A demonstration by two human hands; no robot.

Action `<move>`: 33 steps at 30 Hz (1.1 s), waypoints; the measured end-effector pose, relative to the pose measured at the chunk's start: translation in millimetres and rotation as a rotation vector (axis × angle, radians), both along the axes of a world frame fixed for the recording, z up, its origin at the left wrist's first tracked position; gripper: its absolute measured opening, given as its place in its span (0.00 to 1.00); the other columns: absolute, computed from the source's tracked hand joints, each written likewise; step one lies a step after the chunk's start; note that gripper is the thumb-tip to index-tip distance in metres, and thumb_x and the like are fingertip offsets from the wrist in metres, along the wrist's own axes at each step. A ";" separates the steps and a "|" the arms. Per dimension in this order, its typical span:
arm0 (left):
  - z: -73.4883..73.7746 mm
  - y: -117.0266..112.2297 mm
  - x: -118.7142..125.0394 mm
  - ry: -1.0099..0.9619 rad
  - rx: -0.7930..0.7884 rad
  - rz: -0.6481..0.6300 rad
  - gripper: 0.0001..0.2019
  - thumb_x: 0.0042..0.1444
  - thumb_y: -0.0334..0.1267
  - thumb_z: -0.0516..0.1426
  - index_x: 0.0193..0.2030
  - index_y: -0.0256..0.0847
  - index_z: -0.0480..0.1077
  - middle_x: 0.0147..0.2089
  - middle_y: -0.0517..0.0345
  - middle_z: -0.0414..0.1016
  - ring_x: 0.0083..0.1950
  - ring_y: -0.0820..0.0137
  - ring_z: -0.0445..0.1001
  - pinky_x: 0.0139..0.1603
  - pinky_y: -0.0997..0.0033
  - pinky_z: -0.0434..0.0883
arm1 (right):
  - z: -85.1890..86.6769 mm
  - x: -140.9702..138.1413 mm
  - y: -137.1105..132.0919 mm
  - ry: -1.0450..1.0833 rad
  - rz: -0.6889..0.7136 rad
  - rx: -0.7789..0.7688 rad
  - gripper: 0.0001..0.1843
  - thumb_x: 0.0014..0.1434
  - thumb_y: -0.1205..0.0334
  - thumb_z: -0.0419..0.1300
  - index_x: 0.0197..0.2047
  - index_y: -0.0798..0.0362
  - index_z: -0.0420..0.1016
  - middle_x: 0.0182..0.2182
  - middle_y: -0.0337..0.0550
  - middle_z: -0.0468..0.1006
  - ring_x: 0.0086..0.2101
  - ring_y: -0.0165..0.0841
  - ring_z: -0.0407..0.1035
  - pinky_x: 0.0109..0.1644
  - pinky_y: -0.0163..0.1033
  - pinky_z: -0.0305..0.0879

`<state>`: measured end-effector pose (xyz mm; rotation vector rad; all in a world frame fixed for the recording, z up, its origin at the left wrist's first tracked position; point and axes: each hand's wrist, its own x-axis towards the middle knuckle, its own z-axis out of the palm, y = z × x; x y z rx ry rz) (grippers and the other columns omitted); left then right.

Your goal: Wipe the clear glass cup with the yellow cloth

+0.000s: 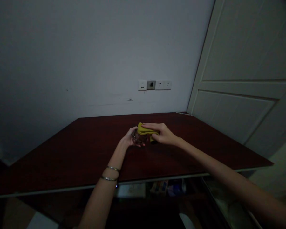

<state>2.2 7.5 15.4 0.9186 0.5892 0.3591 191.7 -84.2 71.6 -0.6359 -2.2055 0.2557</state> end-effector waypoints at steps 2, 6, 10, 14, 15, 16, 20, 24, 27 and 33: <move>-2.6 0.7 0.4 -0.003 -0.021 0.006 0.21 0.48 0.51 0.47 0.35 0.33 0.68 0.27 0.42 0.75 0.25 0.53 0.74 0.14 0.61 0.68 | 0.3 1.0 3.5 -0.344 0.072 0.174 0.31 0.47 0.75 0.50 0.56 0.53 0.61 0.54 0.48 0.66 0.55 0.36 0.57 0.54 0.46 0.60; -5.9 0.5 0.5 0.028 -0.035 0.029 0.17 0.48 0.49 0.49 0.30 0.34 0.67 0.22 0.45 0.74 0.24 0.54 0.74 0.13 0.60 0.68 | 0.6 -0.5 13.9 -0.788 0.141 0.343 0.28 0.52 0.73 0.51 0.58 0.56 0.57 0.57 0.53 0.61 0.58 0.37 0.52 0.46 0.40 0.67; -6.9 0.4 0.7 0.059 -0.035 0.082 0.17 0.48 0.49 0.50 0.30 0.34 0.67 0.21 0.44 0.74 0.23 0.55 0.74 0.12 0.63 0.67 | -5.3 -4.1 24.9 -0.796 0.135 0.362 0.22 0.58 0.71 0.47 0.56 0.53 0.59 0.56 0.50 0.62 0.57 0.33 0.55 0.46 0.37 0.66; -3.6 -1.2 1.2 0.077 0.043 0.191 0.16 0.47 0.48 0.51 0.31 0.35 0.68 0.20 0.48 0.73 0.22 0.57 0.73 0.13 0.65 0.65 | -23.6 -10.6 28.8 -0.719 -0.009 0.306 0.23 0.58 0.74 0.46 0.56 0.50 0.59 0.57 0.47 0.61 0.57 0.35 0.55 0.47 0.39 0.65; -2.5 -1.7 1.6 0.094 0.067 0.220 0.16 0.47 0.48 0.51 0.31 0.35 0.69 0.20 0.48 0.72 0.21 0.58 0.72 0.13 0.66 0.65 | -28.9 -12.8 28.4 -0.695 -0.054 0.296 0.24 0.57 0.75 0.46 0.57 0.51 0.58 0.57 0.48 0.61 0.57 0.35 0.54 0.48 0.40 0.65; -1.5 -2.0 2.2 0.107 0.090 0.263 0.16 0.47 0.48 0.52 0.30 0.35 0.69 0.19 0.50 0.72 0.20 0.60 0.71 0.13 0.66 0.64 | -33.6 -15.1 27.6 -0.681 -0.094 0.290 0.25 0.57 0.76 0.46 0.57 0.52 0.58 0.57 0.49 0.60 0.58 0.36 0.52 0.48 0.41 0.65; -1.1 -0.1 7.3 0.035 0.168 0.492 0.14 0.47 0.47 0.51 0.23 0.37 0.66 0.15 0.57 0.67 0.15 0.70 0.65 0.15 0.71 0.62 | -41.0 -25.9 21.3 -0.682 -0.257 0.255 0.26 0.55 0.78 0.44 0.57 0.57 0.57 0.58 0.54 0.58 0.59 0.38 0.50 0.48 0.41 0.65; -3.1 2.4 13.9 -0.143 0.253 0.672 0.12 0.46 0.42 0.52 0.20 0.36 0.67 0.17 0.58 0.68 0.17 0.74 0.64 0.19 0.75 0.61 | -33.4 -37.9 11.3 -0.628 -0.316 0.189 0.29 0.47 0.76 0.51 0.55 0.60 0.58 0.55 0.57 0.62 0.55 0.42 0.56 0.50 0.43 0.63; -2.6 0.4 17.5 -0.214 0.366 0.726 0.13 0.45 0.40 0.50 0.24 0.33 0.71 0.23 0.53 0.73 0.24 0.71 0.69 0.27 0.75 0.64 | -26.7 -46.3 5.2 -0.565 -0.384 0.068 0.24 0.45 0.74 0.52 0.49 0.58 0.65 0.47 0.55 0.71 0.46 0.43 0.66 0.45 0.42 0.64; -2.8 -2.7 19.0 -0.288 0.418 0.730 0.14 0.45 0.40 0.49 0.24 0.32 0.72 0.25 0.52 0.73 0.26 0.70 0.69 0.30 0.73 0.65 | -11.2 -54.3 14.4 -0.218 -0.477 -0.375 0.12 0.41 0.70 0.56 0.30 0.52 0.76 0.23 0.41 0.75 0.28 0.34 0.69 0.32 0.34 0.61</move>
